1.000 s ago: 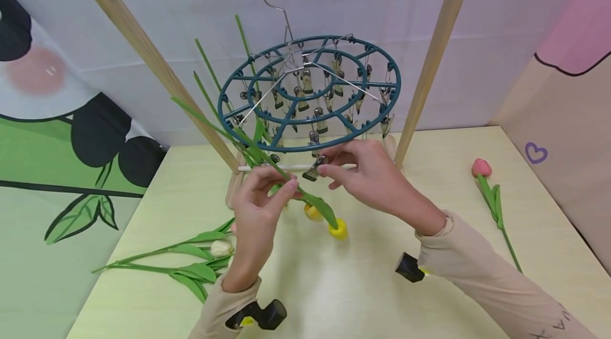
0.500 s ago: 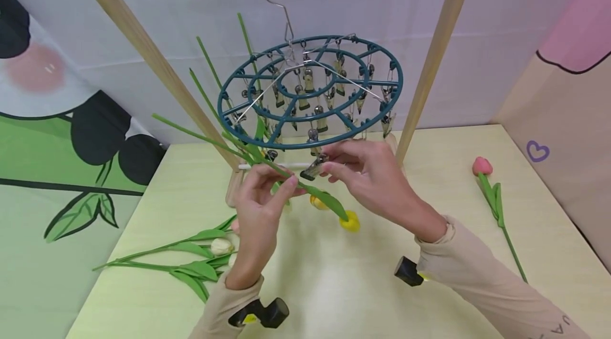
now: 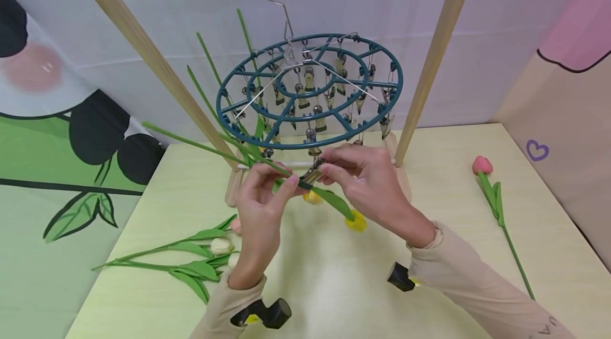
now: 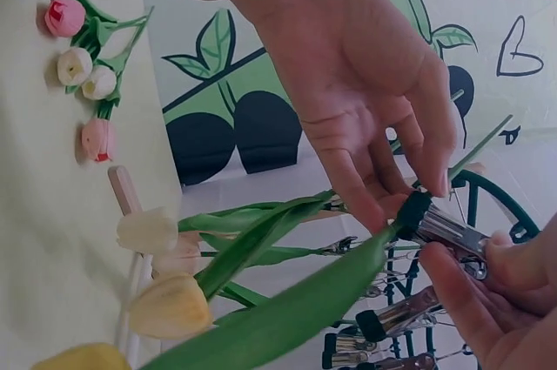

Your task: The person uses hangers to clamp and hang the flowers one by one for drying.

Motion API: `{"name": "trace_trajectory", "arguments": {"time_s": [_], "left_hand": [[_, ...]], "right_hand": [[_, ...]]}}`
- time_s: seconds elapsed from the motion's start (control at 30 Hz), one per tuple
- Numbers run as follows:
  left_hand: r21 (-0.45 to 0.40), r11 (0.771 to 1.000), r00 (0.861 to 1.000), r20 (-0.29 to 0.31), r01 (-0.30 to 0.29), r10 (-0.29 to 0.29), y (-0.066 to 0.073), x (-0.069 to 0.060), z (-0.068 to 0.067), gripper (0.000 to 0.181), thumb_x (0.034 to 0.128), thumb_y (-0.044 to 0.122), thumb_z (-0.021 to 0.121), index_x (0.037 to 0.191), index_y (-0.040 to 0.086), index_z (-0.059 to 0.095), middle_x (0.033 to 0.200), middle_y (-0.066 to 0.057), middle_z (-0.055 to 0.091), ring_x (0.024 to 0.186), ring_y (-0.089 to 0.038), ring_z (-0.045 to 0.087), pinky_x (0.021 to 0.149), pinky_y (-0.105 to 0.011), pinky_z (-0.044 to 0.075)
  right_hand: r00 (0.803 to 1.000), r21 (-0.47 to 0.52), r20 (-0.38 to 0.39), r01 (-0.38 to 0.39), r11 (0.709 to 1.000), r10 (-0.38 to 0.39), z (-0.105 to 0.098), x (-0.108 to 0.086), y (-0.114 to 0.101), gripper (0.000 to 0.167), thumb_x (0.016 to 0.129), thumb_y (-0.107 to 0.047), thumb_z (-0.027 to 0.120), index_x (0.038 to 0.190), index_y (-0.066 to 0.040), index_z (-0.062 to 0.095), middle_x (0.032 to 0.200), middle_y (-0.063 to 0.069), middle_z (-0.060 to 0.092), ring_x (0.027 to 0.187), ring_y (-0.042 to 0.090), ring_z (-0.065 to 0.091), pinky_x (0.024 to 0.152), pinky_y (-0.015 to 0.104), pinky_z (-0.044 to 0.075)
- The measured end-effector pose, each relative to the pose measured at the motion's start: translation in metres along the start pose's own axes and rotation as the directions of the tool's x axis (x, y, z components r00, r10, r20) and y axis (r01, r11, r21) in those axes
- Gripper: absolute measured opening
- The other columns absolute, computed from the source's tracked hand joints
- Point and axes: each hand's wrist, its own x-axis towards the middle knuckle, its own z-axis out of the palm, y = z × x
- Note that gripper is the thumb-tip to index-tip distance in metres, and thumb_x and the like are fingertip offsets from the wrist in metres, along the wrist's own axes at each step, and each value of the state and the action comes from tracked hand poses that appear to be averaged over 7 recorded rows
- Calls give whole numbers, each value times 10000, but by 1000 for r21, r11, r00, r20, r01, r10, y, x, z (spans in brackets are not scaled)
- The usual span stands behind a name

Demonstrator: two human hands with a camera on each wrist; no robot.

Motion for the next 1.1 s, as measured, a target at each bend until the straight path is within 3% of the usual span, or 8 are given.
{"name": "trace_trajectory", "arguments": {"time_s": [0.2, 0.5, 0.7, 0.9, 1.1], "left_hand": [[-14, 1000, 1000, -16, -19, 19, 1, 1, 0, 173, 869, -54, 613, 1003, -95, 512, 1020, -240, 486, 960, -396, 559, 750, -421, 571], [49, 999, 999, -38, -19, 21, -1, -1, -5, 184, 881, -10, 620, 1020, -92, 530, 1008, -221, 510, 943, -283, 575, 767, -416, 568], [84, 996, 997, -70, -8, 14, -1, -4, -9, 213, 876, -18, 626, 1038, -67, 498, 994, -154, 510, 933, -261, 552, 804, -393, 560], [64, 998, 993, -115, 2, 6, -2, -9, -15, 212, 867, -22, 631, 988, -74, 465, 937, -186, 462, 848, -274, 553, 779, -395, 565], [75, 997, 997, -78, 1, 5, -4, -16, -18, 125, 851, -59, 621, 924, -70, 521, 892, -184, 491, 788, -289, 570, 699, -376, 573]], "right_hand": [[999, 22, 18, -28, 999, 27, 3, 0, 1, 221, 828, 83, 654, 1046, 59, 679, 969, 120, 684, 747, 130, 689, 724, 240, 561], [991, 31, 77, -112, 993, 110, 4, -3, 1, 255, 864, -27, 670, 1115, 14, 657, 1011, 96, 679, 778, 161, 685, 748, 242, 559], [997, -52, 49, -59, 997, 62, 9, -7, -3, 257, 845, -65, 705, 1099, -28, 685, 1022, 54, 675, 815, 151, 673, 683, 238, 568], [999, -95, 49, -6, 995, 11, 13, -8, -7, 266, 817, -16, 720, 1081, -43, 697, 1020, 38, 685, 862, 131, 663, 691, 225, 563], [996, -135, 83, 48, 990, -37, 16, -8, -10, 307, 821, 19, 702, 1120, -47, 681, 1050, 34, 690, 895, 121, 672, 699, 240, 567]]}}
